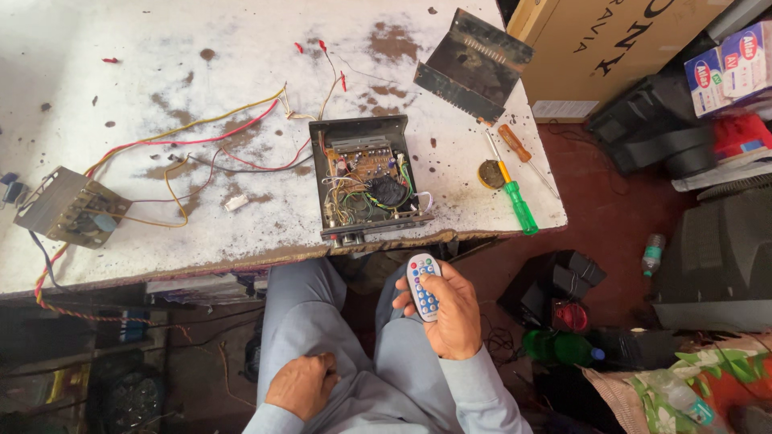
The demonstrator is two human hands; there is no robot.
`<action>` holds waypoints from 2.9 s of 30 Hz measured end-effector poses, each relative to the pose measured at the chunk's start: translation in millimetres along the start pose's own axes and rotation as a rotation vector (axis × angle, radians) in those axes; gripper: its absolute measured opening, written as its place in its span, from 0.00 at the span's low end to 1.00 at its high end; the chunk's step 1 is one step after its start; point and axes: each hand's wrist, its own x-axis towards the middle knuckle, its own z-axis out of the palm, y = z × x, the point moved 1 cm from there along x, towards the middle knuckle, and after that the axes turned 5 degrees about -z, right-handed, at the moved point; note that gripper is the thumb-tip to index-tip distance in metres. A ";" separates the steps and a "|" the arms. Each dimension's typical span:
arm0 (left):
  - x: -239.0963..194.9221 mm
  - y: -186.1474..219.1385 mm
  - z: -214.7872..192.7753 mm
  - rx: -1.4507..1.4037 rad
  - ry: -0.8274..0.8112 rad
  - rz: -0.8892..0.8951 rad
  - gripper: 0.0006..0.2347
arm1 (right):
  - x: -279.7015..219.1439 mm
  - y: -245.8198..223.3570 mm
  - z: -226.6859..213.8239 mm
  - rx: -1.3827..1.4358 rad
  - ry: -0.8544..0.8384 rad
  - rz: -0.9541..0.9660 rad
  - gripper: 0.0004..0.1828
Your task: The person sits on the floor and uses a screwdriver to adjust components inside an open electronic device. They manipulate wires and circuit boards, then test the device using a remote control.
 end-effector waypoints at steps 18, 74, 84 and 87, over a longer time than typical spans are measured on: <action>-1.1 -0.6 0.2 -0.016 0.042 0.021 0.07 | -2.8 -2.3 3.1 0.143 -0.054 0.032 0.22; 104.7 208.5 -251.7 0.487 0.210 0.823 0.36 | 2.1 3.4 -13.8 0.171 -0.094 0.142 0.16; 110.9 200.7 -248.6 0.420 0.198 0.874 0.33 | 6.0 0.7 -12.7 0.152 -0.090 0.160 0.16; 112.2 199.4 -247.3 0.390 0.205 0.907 0.32 | 6.1 0.2 -12.2 0.168 -0.090 0.166 0.16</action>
